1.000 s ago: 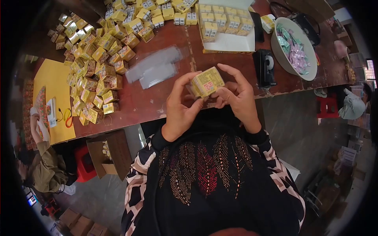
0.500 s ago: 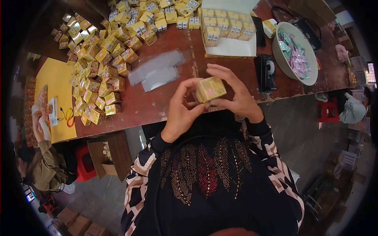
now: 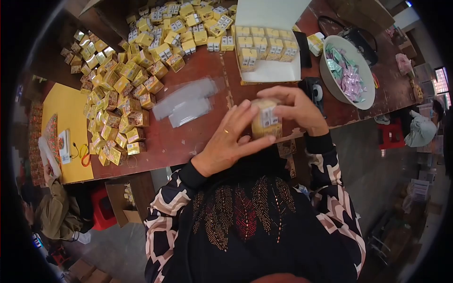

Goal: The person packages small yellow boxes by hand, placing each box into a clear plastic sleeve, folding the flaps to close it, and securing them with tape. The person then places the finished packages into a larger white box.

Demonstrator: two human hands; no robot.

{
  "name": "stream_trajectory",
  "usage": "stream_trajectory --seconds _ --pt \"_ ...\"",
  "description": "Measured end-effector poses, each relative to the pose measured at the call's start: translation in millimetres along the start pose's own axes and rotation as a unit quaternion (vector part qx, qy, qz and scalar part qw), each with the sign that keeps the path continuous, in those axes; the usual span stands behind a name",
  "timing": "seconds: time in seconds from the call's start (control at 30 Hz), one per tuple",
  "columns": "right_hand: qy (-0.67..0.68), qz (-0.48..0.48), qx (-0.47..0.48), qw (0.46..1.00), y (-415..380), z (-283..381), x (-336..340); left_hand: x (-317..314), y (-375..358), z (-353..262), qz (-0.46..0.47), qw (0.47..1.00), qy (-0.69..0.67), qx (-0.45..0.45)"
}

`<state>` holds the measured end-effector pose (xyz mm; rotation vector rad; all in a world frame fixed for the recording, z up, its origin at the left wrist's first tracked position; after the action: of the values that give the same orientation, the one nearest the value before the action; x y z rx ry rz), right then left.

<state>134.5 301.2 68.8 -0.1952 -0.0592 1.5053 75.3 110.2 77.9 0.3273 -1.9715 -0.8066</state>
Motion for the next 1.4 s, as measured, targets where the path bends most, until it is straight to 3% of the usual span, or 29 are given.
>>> stream_trajectory --seconds 0.1,0.13,0.17,0.2,0.27,0.33,0.47,0.53,0.77,0.83,0.9,0.93,0.97,1.03,1.13,1.23,1.27,1.33,1.4 --pt "-0.092 -0.178 0.086 0.976 6 18 59 8 0 47 -0.036 0.973 -0.044 0.225" --pt "-0.154 -0.231 0.119 0.953 10 23 77 8 1 57 -0.037 0.973 -0.043 0.223" --pt "-0.263 -0.283 0.092 0.918 16 20 96 5 -5 78 -0.060 0.954 -0.080 0.281" --pt "-0.266 -0.283 0.096 0.917 23 17 103 0 -11 101 -0.084 0.930 -0.117 0.337" --pt "-0.382 -0.301 0.055 0.872 36 13 110 -17 -12 135 -0.075 0.931 -0.098 0.343" --pt "-0.383 -0.290 0.077 0.874 52 2 109 -42 -10 162 -0.075 0.849 -0.284 0.440" --pt "-0.324 -0.272 0.088 0.902 74 -24 104 -50 21 166 -0.031 0.852 -0.256 0.456" --pt "-0.324 -0.275 0.090 0.901 77 -28 101 -65 27 170 -0.064 0.819 -0.402 0.404" --pt "-0.339 -0.298 0.129 0.883 76 -44 106 -67 9 175 -0.082 0.843 -0.338 0.410" --pt "-0.342 -0.281 0.120 0.889 66 -35 99 -37 4 163 -0.082 0.931 -0.123 0.333" --pt "-0.435 -0.376 0.099 0.812 37 -13 93 2 -21 169 -0.058 0.942 -0.047 0.327" --pt "-0.433 -0.374 0.099 0.814 30 -8 86 22 -35 170 -0.029 0.949 0.021 0.312" --pt "-0.394 -0.366 0.108 0.836 23 -5 80 42 -44 167 -0.028 0.948 0.022 0.315" --pt "-0.351 -0.356 0.122 0.857 13 4 63 65 -65 173 0.109 0.900 0.067 0.418" --pt "-0.318 -0.315 0.123 0.886 18 12 22 68 -93 190 0.123 0.883 0.081 0.445" --pt "-0.211 -0.279 0.178 0.920 26 11 -12 75 -89 182 0.035 0.898 0.086 0.430" --pt "-0.206 -0.255 0.169 0.930 30 9 -24 73 -89 179 0.032 0.900 0.086 0.427" --pt "-0.218 -0.196 0.172 0.941 42 5 -47 85 -83 161 -0.093 0.921 0.161 0.343" --pt "-0.183 -0.171 0.181 0.951 55 4 -67 86 -79 141 -0.117 0.921 0.116 0.353"
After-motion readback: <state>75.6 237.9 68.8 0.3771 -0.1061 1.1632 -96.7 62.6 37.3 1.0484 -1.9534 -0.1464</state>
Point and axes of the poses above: each hand's wrist, its own y-axis towards the middle knuckle, its own x-axis out of the back of the hand, z = x × y, the point moved 6 cm from there along y, towards the middle knuckle, and after that the axes turned 2 degrees about z, right-handed, at the moved point
